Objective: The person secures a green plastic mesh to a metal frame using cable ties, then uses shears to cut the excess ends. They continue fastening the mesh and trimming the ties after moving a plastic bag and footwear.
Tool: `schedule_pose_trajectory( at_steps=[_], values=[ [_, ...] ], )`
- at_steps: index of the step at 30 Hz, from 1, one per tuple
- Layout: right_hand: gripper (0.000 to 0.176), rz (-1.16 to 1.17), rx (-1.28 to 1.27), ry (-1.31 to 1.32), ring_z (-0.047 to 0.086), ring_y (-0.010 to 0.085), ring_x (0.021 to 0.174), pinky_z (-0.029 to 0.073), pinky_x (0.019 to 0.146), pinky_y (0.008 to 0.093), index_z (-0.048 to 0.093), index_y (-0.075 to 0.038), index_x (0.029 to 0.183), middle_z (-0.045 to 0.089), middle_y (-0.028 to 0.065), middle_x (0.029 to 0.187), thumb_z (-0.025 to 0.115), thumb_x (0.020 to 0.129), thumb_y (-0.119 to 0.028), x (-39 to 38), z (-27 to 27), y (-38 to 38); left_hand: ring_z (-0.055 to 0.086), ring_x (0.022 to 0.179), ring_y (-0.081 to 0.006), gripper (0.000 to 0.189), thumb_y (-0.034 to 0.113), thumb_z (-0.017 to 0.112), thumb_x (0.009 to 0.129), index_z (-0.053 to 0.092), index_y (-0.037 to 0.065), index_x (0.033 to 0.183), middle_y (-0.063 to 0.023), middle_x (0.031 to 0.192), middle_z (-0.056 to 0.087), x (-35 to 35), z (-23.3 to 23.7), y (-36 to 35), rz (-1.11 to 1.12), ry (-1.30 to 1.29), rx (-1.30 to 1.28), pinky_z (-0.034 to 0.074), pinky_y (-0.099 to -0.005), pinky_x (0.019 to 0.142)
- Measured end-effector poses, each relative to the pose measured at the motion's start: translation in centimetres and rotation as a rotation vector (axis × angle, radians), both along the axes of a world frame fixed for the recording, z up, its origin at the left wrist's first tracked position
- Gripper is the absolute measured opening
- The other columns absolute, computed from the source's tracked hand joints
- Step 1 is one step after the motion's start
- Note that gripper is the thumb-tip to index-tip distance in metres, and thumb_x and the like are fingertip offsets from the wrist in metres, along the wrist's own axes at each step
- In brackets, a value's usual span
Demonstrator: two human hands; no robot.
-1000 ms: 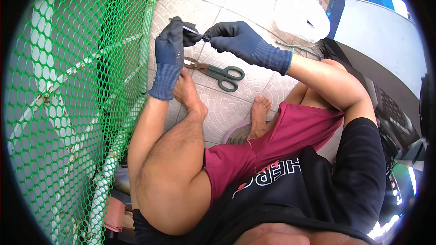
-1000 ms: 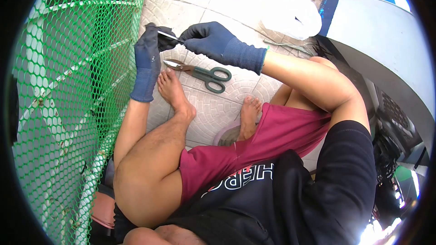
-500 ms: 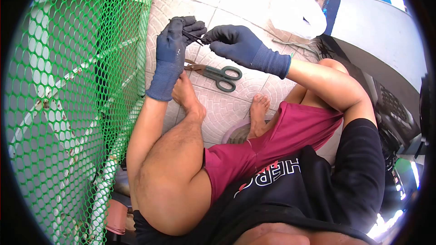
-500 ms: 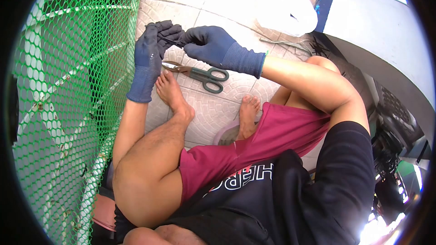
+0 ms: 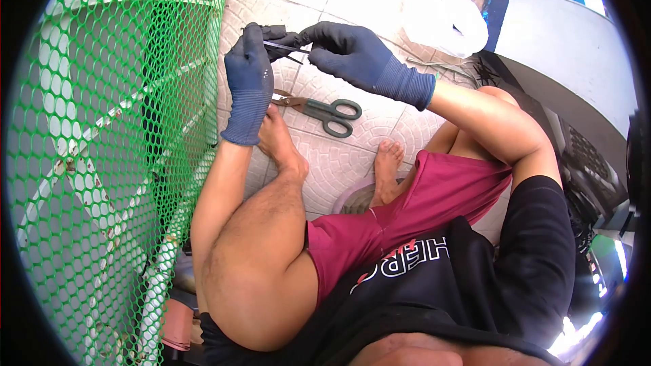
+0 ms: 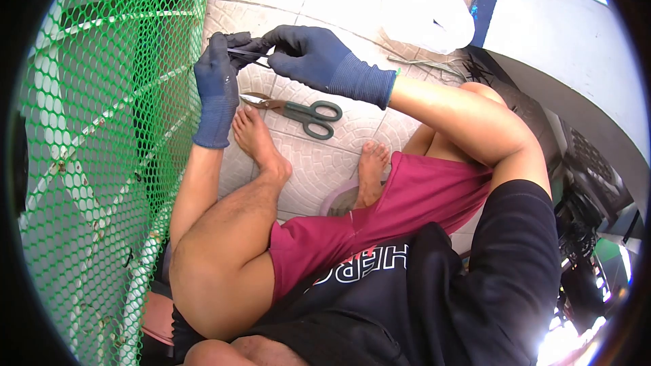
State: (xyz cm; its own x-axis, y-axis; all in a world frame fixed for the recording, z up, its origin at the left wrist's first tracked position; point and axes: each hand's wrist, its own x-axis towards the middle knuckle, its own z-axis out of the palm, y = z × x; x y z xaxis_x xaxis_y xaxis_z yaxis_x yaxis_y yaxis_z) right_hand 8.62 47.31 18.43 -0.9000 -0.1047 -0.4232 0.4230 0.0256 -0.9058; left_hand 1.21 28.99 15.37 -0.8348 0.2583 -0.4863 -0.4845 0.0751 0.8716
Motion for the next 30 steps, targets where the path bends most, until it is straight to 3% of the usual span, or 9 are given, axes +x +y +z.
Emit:
schedule_pose_trajectory(
  at_steps=[5,8,11,16,20,24,26,28,30],
  values=[
    [0.026,0.031,0.169,0.067,0.056,0.0045,0.073,0.048,0.067,0.0224,0.067,0.0,0.114,0.065,-0.0002,0.083,0.062,0.095,-0.016,-1.3,-1.1,1.2,0.071,0.09,-0.0317,0.053,0.037,0.04,0.105,0.057,-0.012,0.116,-0.0265,0.104,0.068,-1.3,-0.9,-0.3,0.008,-0.032,0.056,0.058,-0.0401,0.087],
    [0.032,0.138,0.26,-0.017,0.059,0.0068,0.075,0.051,0.07,0.0258,0.071,-0.001,0.107,0.069,0.004,0.082,0.065,0.092,-0.028,-3.3,-1.1,1.2,0.071,0.087,-0.0325,0.052,0.038,0.04,0.105,0.056,-0.011,0.115,-0.0245,0.1,0.068,-2.0,-1.3,-0.6,0.008,-0.042,0.04,0.059,-0.0417,0.085],
    [0.033,0.164,0.174,0.021,0.061,0.0098,0.074,0.051,0.069,0.0287,0.071,-0.003,0.107,0.07,0.0046,0.082,0.065,0.091,-0.031,-5.1,-2.5,-0.1,0.07,0.083,-0.0286,0.048,0.038,0.041,0.105,0.058,-0.007,0.109,-0.0217,0.096,0.069,-3.1,-2.9,-1.6,0.037,-0.024,-0.018,0.059,-0.0392,0.079],
    [0.035,0.296,0.221,0.125,0.064,0.0179,0.073,0.051,0.071,0.0341,0.071,-0.006,0.103,0.069,0.0093,0.081,0.064,0.093,-0.039,-7.3,-4.5,-0.7,0.064,0.067,-0.019,0.041,0.035,0.047,0.104,0.06,-0.002,0.092,-0.0131,0.078,0.067,-5.0,-5.2,-3.6,-0.02,0.255,-0.26,0.052,-0.0315,0.066],
    [0.035,0.298,0.163,0.186,0.066,0.0217,0.077,0.051,0.075,0.0364,0.07,-0.007,0.105,0.07,0.0119,0.086,0.061,0.094,-0.039,-8.0,-5.5,0.7,0.064,0.062,-0.0191,0.036,0.029,0.046,0.104,0.059,-0.004,0.095,-0.0122,0.073,0.066,-5.5,-5.3,-4.2,-0.266,0.455,-0.431,0.054,-0.0325,0.065],
    [0.027,0.273,0.265,0.274,0.068,0.0288,0.088,0.052,0.083,0.04,0.068,-0.006,0.108,0.071,0.0154,0.094,0.059,0.091,-0.026,-8.5,-10.0,1.4,0.069,0.074,-0.0192,0.032,0.024,0.043,0.105,0.059,-0.003,0.097,-0.0141,0.087,0.069,-5.2,-6.3,-3.3,-0.151,0.187,-0.25,0.056,-0.0323,0.073],
    [0.027,0.212,0.598,0.29,0.068,0.0326,0.094,0.053,0.085,0.0425,0.067,-0.007,0.11,0.07,0.0157,0.099,0.057,0.089,-0.02,-8.2,-13.0,1.8,0.07,0.082,-0.0213,0.03,0.022,0.044,0.105,0.06,-0.003,0.102,-0.0152,0.094,0.069,-6.1,-5.9,-2.8,-0.196,0.231,-0.324,0.056,-0.032,0.077],
    [0.027,0.114,0.741,0.317,0.066,0.0345,0.097,0.053,0.085,0.0439,0.066,-0.008,0.112,0.068,0.0153,0.103,0.056,0.089,-0.017,-7.5,-14.8,2.8,0.07,0.087,-0.0219,0.029,0.02,0.047,0.104,0.061,-0.005,0.109,-0.0159,0.1,0.069,-7.5,-4.8,-1.9,-0.389,0.573,-0.474,0.056,-0.0323,0.08],
    [0.028,0.087,0.716,0.354,0.065,0.0353,0.1,0.052,0.086,0.0461,0.066,-0.007,0.112,0.065,0.018,0.104,0.057,0.088,-0.019,-6.6,-14.5,3.4,0.07,0.091,-0.0232,0.026,0.017,0.051,0.101,0.063,-0.002,0.115,-0.0162,0.103,0.069,-9.5,-2.5,-0.3,-0.467,0.641,-0.613,0.055,-0.0324,0.081]
  ],
)
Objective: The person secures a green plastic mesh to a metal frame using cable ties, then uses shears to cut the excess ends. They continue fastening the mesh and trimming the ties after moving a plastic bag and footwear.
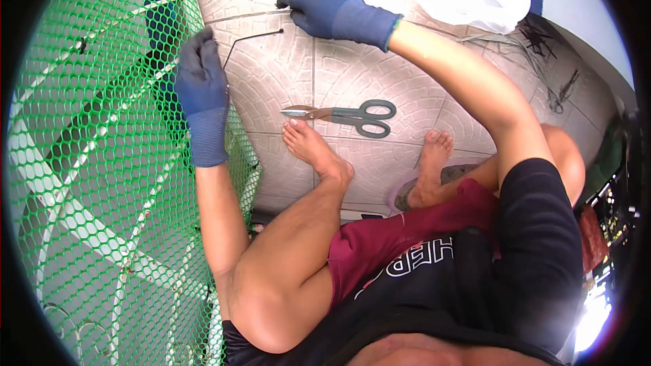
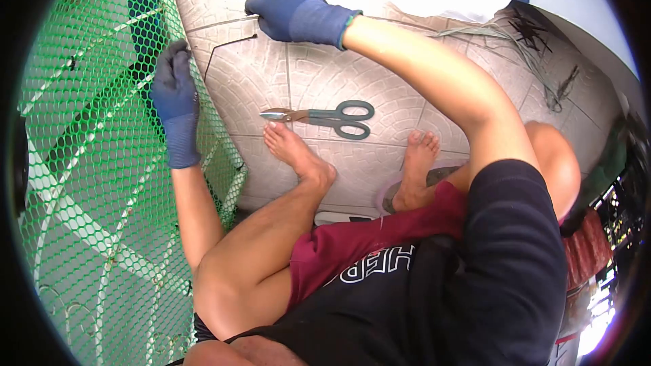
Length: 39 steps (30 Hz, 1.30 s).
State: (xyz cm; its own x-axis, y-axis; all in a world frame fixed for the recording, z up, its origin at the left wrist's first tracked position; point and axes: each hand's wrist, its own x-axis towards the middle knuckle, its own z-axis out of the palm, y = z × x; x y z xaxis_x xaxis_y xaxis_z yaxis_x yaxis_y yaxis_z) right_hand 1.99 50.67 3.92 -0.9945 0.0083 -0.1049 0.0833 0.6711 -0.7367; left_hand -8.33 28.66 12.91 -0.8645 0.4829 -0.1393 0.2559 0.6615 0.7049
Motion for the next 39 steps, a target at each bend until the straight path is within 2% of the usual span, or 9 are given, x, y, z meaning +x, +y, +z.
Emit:
schedule_pose_trajectory(
  at_steps=[8,10,13,18,22,24,27,37,39],
  values=[
    [0.016,0.033,0.282,0.237,0.068,0.0284,0.082,0.054,0.065,0.0423,0.068,-0.007,0.082,0.067,0.0111,0.086,0.056,0.084,-0.017,-0.8,-2.7,-5.6,0.056,0.121,-0.0316,0.028,0.024,0.059,0.093,0.067,0.012,0.117,-0.0105,0.126,0.064,-10.4,7.3,11.1,-0.664,0.976,-0.571,0.043,-0.0451,0.104],
    [0.016,0.031,0.224,0.068,0.068,0.0297,0.081,0.055,0.064,0.0434,0.067,-0.005,0.086,0.065,0.0137,0.09,0.056,0.086,-0.016,-1.5,-2.9,-7.1,0.037,0.141,-0.0317,0.047,0.037,0.056,0.092,0.058,0.015,0.134,-0.0105,0.148,0.048,-11.6,4.7,11.6,-0.787,1.051,-1.205,0.024,-0.0547,0.116],
    [0.017,-0.077,0.233,0.162,0.067,0.03,0.071,0.055,0.061,0.0446,0.065,-0.004,0.088,0.064,0.0167,0.088,0.055,0.087,-0.016,-1.2,-2.4,-6.2,0.018,0.151,-0.0318,0.066,0.047,0.05,0.093,0.04,0.015,0.15,-0.0101,0.162,0.025,-12.3,2.5,11.4,-0.855,1.029,-1.637,0.005,-0.0571,0.12],
    [0.018,-0.434,-0.091,-0.021,0.069,0.0386,0.081,0.055,0.069,0.0499,0.06,-0.006,0.104,0.066,0.0224,0.092,0.05,0.096,-0.018,-2.4,-2.5,-1.2,0.013,0.152,-0.0304,0.072,0.049,0.047,0.094,0.034,0.01,0.153,-0.011,0.164,0.021,-12.2,1.0,10.7,-0.83,1.025,-1.666,-0.001,-0.0568,0.121],
    [0.017,-0.729,-0.396,0.283,0.066,0.0415,0.082,0.054,0.071,0.0485,0.062,-0.008,0.103,0.068,0.0201,0.094,0.054,0.094,-0.018,-7.5,-5.2,1.4,0.011,0.153,-0.0302,0.071,0.047,0.045,0.095,0.035,0.006,0.152,-0.0126,0.164,0.021,-12.0,0.1,10.1,-0.772,1.049,-1.646,-0.003,-0.0583,0.12],
    [0.016,-0.848,-0.162,0.593,0.064,0.0251,0.071,0.052,0.064,0.0378,0.071,-0.003,0.087,0.066,0.0111,0.079,0.06,0.09,-0.014,-10.0,-7.4,1.1,0.012,0.153,-0.03,0.07,0.046,0.046,0.095,0.035,0.005,0.151,-0.0126,0.163,0.022,-11.8,-0.1,9.9,-0.761,1.077,-1.619,-0.003,-0.0573,0.12],
    [0.018,-1.006,-0.509,0.413,0.068,0.0303,0.086,0.054,0.079,0.0408,0.072,-0.003,0.099,0.07,0.0176,0.095,0.059,0.09,-0.013,-10.7,-5.4,1.4,0.015,0.152,-0.0297,0.069,0.045,0.047,0.094,0.037,0.005,0.151,-0.0128,0.162,0.024,-12.0,-0.1,9.7,-0.767,1.081,-1.561,-0.001,-0.0562,0.121],
    [0.02,-1.063,-0.984,0.526,0.065,0.0162,0.079,0.054,0.073,0.0292,0.071,-0.001,0.105,0.071,0.0091,0.09,0.062,0.086,-0.004,-11.3,-4.6,0.4,0.021,0.151,-0.0257,0.067,0.049,0.051,0.092,0.044,0.014,0.148,-0.0087,0.16,0.031,-12.2,0.5,10.3,-0.774,1.07,-1.526,0.004,-0.054,0.121],
    [0.021,-0.898,-1.44,0.479,0.064,0.013,0.076,0.053,0.07,0.0272,0.07,0.001,0.106,0.07,0.0071,0.088,0.062,0.087,-0.004,-11.9,-5.5,0.3,0.02,0.151,-0.0269,0.065,0.05,0.052,0.092,0.044,0.019,0.149,-0.0085,0.16,0.031,-12.2,0.4,10.2,-0.774,1.071,-1.521,0.004,-0.0538,0.121]
  ],
)
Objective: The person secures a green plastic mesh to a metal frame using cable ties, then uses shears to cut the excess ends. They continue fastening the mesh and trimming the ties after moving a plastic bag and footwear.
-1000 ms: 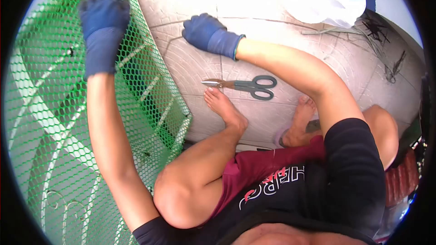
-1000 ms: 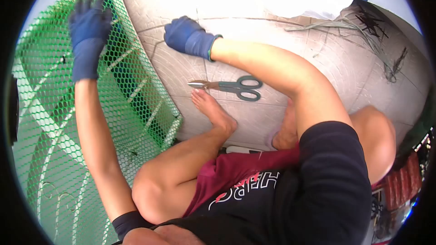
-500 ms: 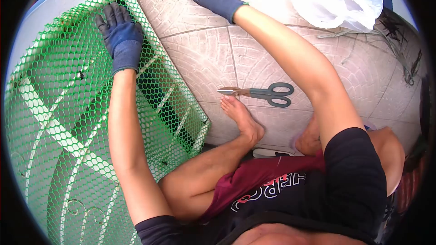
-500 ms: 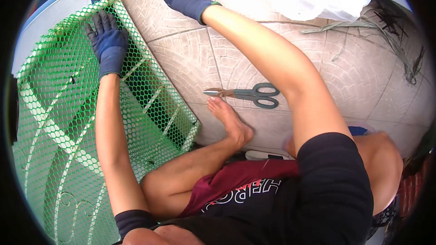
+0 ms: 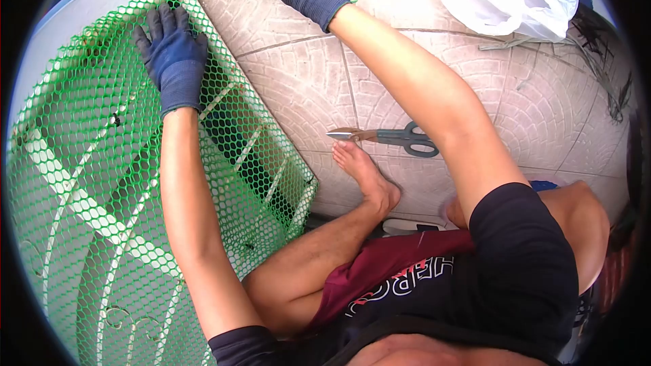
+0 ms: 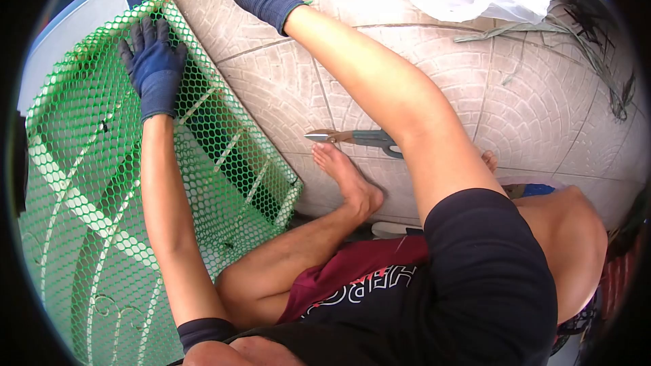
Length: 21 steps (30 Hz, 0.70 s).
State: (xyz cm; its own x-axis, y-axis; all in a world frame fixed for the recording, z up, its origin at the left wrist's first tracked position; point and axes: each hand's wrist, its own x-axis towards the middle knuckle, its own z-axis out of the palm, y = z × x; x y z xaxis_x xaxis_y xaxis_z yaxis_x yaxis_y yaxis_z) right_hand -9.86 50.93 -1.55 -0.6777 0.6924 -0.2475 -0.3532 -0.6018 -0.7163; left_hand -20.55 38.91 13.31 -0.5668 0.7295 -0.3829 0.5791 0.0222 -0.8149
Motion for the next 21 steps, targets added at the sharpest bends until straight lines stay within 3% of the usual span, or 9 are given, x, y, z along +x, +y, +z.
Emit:
schedule_pose_trajectory(
  at_steps=[7,19,21],
  values=[
    [0.022,0.11,0.007,-0.072,0.064,0.0117,0.074,0.053,0.067,0.0263,0.069,0.001,0.108,0.068,0.0049,0.085,0.062,0.087,-0.004,1.5,1.6,0.4,0.019,0.151,-0.03,0.063,0.051,0.051,0.092,0.044,0.025,0.149,-0.0083,0.161,0.03,0.4,-0.3,0.3,0.011,0.035,-0.026,0.004,-0.0555,0.12],
    [0.023,0.108,0.18,-0.161,0.064,0.0133,0.068,0.052,0.064,0.0283,0.07,0.0,0.103,0.069,0.0071,0.079,0.058,0.086,-0.009,0.7,1.8,0.4,0.02,0.151,-0.0297,0.063,0.051,0.049,0.092,0.044,0.022,0.149,-0.0087,0.161,0.029,0.6,-0.4,0.4,0.014,0.032,-0.019,0.005,-0.0564,0.12],
    [0.023,0.109,0.184,-0.202,0.065,0.0139,0.066,0.053,0.064,0.0288,0.07,0.0,0.102,0.069,0.0077,0.077,0.058,0.086,-0.01,0.5,2.3,0.8,0.021,0.15,-0.028,0.064,0.049,0.049,0.093,0.044,0.018,0.148,-0.0077,0.161,0.029,0.7,-0.3,0.4,0.005,-0.005,0.007,0.005,-0.057,0.12]
  ],
)
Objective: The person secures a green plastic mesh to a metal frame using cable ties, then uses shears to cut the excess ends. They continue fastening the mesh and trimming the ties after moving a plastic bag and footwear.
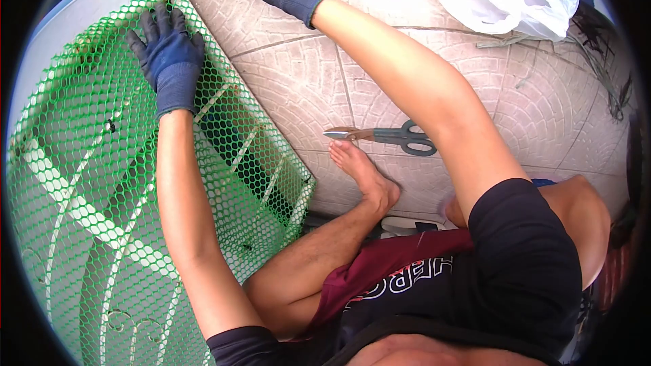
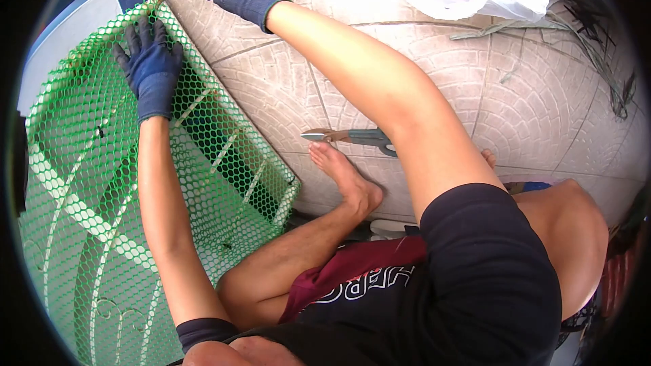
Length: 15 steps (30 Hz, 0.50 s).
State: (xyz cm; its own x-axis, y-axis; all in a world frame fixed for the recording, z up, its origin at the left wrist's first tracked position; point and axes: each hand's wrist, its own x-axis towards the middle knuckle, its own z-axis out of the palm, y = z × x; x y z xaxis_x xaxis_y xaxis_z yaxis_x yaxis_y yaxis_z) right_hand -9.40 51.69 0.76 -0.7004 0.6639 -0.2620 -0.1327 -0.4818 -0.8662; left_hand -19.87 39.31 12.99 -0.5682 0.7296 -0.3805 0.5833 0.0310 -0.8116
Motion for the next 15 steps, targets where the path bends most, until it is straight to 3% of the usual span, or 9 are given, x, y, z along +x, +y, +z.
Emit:
schedule_pose_trajectory(
  at_steps=[5,11,15],
  values=[
    [0.021,-0.074,0.18,-0.182,0.066,0.0153,0.063,0.053,0.063,0.0306,0.071,0.0,0.098,0.068,0.0092,0.072,0.058,0.087,-0.012,-0.9,0.2,0.5,0.022,0.15,-0.0255,0.065,0.044,0.049,0.092,0.044,0.012,0.148,-0.0055,0.16,0.031,-0.5,-0.8,0.0,-0.011,-0.039,-0.06,0.004,-0.0586,0.12],
    [0.02,-0.066,-0.286,0.12,0.062,0.014,0.066,0.053,0.06,0.027,0.067,0.006,0.104,0.066,0.0086,0.083,0.057,0.09,-0.003,0.0,-0.4,0.8,0.023,0.15,-0.0255,0.063,0.042,0.05,0.091,0.046,0.011,0.147,-0.0054,0.16,0.032,-0.5,-0.9,0.2,0.012,-0.056,-0.05,0.004,-0.0593,0.12],
    [0.019,-0.052,-0.316,0.131,0.062,0.0138,0.066,0.053,0.06,0.0276,0.067,0.006,0.103,0.065,0.0083,0.082,0.056,0.09,-0.003,-0.3,-0.9,0.7,0.025,0.149,-0.027,0.062,0.04,0.053,0.09,0.048,0.011,0.144,-0.006,0.158,0.036,-0.7,-1.0,-0.1,-0.014,-0.08,-0.026,0.006,-0.0604,0.12]
  ],
)
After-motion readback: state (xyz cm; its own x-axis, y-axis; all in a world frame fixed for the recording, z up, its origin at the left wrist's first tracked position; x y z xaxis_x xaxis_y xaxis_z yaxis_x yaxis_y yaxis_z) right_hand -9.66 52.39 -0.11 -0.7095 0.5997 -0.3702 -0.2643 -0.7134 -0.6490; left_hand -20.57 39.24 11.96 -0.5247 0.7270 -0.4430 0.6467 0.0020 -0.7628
